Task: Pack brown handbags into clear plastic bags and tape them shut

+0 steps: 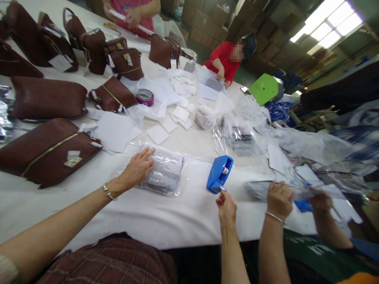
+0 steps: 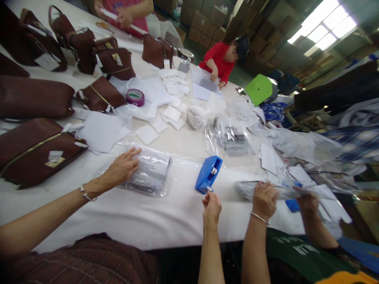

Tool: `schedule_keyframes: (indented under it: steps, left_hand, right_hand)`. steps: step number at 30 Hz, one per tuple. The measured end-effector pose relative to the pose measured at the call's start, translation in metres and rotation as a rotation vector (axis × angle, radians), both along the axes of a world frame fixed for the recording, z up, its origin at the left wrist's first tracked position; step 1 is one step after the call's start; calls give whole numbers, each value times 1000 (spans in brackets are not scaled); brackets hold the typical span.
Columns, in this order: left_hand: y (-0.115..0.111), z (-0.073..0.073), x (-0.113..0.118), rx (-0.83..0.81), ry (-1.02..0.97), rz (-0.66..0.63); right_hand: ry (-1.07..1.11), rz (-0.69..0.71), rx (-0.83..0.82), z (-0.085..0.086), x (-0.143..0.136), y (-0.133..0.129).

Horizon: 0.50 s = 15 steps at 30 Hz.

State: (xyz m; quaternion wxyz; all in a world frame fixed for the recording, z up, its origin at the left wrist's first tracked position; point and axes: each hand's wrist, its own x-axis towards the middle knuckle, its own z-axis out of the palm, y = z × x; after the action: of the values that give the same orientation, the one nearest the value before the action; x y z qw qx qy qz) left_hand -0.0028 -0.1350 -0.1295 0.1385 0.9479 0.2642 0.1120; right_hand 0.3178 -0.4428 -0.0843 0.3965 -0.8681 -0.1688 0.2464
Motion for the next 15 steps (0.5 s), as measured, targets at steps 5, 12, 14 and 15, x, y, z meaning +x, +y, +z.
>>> schedule_keyframes:
  steps: [5, 12, 14, 15]
  left_hand:
    - [-1, 5, 0, -15, 16, 8]
    - [-8, 15, 0, -28, 58, 42]
    - [-9, 14, -1, -30, 26, 47]
    - [-10, 13, -1, -30, 12, 49]
  right_hand:
    - [74, -361, 28, -57, -33, 10]
    - [-7, -327, -20, -36, -40, 2]
    - [-35, -223, -32, -16, -50, 15]
    - [-36, -133, -38, -4, -58, 26]
